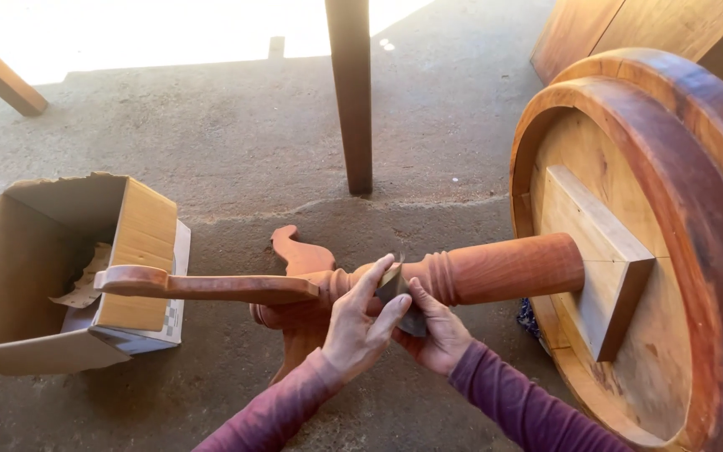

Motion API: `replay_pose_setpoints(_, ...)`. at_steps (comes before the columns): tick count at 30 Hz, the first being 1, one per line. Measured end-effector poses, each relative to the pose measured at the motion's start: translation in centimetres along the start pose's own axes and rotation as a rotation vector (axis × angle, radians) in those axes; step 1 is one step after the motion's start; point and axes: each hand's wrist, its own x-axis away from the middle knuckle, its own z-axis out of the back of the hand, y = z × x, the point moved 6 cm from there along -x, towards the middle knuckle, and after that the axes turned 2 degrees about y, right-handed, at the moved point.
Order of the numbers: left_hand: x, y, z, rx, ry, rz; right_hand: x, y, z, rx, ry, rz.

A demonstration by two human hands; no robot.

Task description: The person sands a wooden table leg by hand using sandpaper.

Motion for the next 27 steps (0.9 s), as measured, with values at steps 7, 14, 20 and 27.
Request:
replay_pose_setpoints(7, -1.0, -7.2, -3.4, 0.587, 0.222, 0.381, -0.7, -1.2, 1.0, -0.075, -0.049, 0.025)
replay_pose_setpoints(14, -1.9, -6.0, 1.2, -0.436, 0.416, -0.126, 3.3, -13.4, 2.8, 1.492, 0.339, 1.239)
replay_pose_setpoints(20, 0.7, -8.4, -4.6, -0.976, 0.322, -0.339, 3.7, -16.7, 1.2, 2.221, 0.763, 1.238)
replay_pose_setpoints(27, -9.2, -8.0, -5.4, -0.855, -0.346, 0.520, 1.9, -16.3, -0.3, 2.308, 0.650, 1.091)
